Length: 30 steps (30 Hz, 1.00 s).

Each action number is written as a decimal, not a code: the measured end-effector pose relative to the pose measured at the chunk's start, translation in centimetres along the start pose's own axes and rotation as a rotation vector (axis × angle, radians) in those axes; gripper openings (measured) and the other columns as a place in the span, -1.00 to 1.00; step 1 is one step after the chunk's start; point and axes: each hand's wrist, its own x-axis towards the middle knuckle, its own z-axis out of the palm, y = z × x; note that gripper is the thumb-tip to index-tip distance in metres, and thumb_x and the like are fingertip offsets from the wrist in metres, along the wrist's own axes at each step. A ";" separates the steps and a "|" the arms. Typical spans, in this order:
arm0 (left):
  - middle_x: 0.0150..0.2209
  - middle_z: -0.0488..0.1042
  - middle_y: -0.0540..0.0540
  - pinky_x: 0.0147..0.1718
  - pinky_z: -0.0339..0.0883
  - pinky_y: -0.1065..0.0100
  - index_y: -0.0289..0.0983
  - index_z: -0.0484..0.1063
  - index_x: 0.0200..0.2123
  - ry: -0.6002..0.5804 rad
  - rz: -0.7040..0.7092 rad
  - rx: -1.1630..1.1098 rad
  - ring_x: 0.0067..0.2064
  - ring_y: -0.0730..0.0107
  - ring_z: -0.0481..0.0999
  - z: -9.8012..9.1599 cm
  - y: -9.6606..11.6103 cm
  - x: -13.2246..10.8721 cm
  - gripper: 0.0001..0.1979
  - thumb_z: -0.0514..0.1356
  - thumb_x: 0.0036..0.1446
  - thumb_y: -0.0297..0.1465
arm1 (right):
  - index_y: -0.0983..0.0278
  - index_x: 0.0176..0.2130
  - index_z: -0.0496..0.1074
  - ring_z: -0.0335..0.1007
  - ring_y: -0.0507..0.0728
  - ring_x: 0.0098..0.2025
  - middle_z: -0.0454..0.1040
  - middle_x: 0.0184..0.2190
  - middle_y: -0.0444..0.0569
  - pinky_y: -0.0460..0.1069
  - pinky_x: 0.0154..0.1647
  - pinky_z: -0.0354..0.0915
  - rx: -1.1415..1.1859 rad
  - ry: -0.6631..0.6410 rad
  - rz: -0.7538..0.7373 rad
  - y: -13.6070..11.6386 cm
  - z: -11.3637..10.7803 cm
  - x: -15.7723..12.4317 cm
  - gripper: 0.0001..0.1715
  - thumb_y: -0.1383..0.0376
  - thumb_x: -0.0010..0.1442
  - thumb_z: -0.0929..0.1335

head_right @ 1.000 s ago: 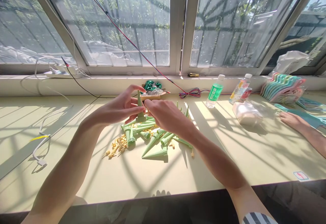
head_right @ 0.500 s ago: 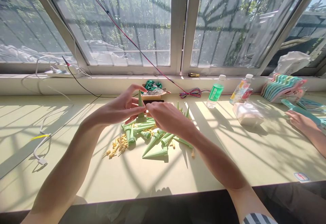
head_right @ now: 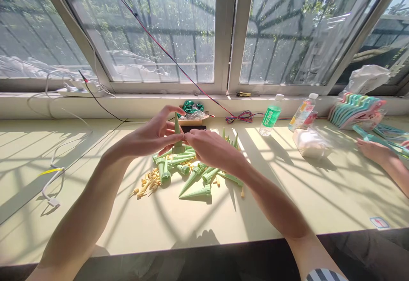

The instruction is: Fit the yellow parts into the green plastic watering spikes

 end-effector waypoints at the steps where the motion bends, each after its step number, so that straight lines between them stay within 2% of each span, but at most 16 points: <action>1: -0.45 0.37 0.05 -0.76 0.14 0.59 -0.14 0.08 0.13 0.005 -0.001 -0.012 -0.63 0.57 0.35 -0.1 0.0 0.0 -0.45 0.27 0.16 -0.35 | 0.34 -0.25 0.40 0.20 0.03 -0.43 0.42 -0.36 -0.01 -0.06 -0.40 0.02 0.016 0.020 0.003 0.1 0.0 0.0 -0.79 0.49 0.31 0.20; 6: -0.48 0.38 0.06 -0.74 0.19 0.58 -0.16 0.06 0.15 0.030 -0.002 -0.071 -0.64 0.57 0.36 -0.4 -0.3 0.0 -0.42 0.28 0.15 -0.39 | 0.32 -0.20 0.40 0.28 0.04 -0.37 0.45 -0.34 -0.01 -0.05 -0.33 0.09 0.124 0.137 0.007 0.0 0.0 0.2 -0.78 0.37 0.40 0.20; 12: -0.47 0.42 0.04 -0.72 0.20 0.58 -0.17 0.07 0.13 0.029 0.004 -0.080 -0.64 0.55 0.38 -0.4 -0.4 0.1 -0.44 0.28 0.16 -0.40 | 0.32 -0.26 0.39 0.24 0.01 -0.42 0.44 -0.39 -0.06 -0.06 -0.35 0.10 0.208 0.210 0.001 0.1 -0.1 0.4 -0.72 0.31 0.43 0.18; 22: -0.46 0.42 0.04 -0.72 0.21 0.57 -0.19 0.07 0.12 0.004 0.005 -0.118 -0.63 0.55 0.39 -0.3 0.0 0.1 -0.42 0.31 0.15 -0.32 | 0.31 -0.28 0.35 0.29 0.00 -0.37 0.46 -0.37 -0.08 -0.09 -0.33 0.14 0.312 0.207 -0.018 0.5 -0.2 0.4 -0.88 0.39 0.34 0.27; 30: -0.42 0.42 0.01 -0.74 0.16 0.57 -0.17 0.04 0.13 0.008 0.003 -0.086 -0.62 0.57 0.37 0.1 0.1 0.1 -0.43 0.27 0.18 -0.30 | 0.28 -0.28 0.33 0.23 0.00 -0.47 0.38 -0.51 -0.17 -0.08 -0.36 0.11 0.381 0.129 0.139 -0.1 -0.7 0.2 -0.86 0.36 0.36 0.25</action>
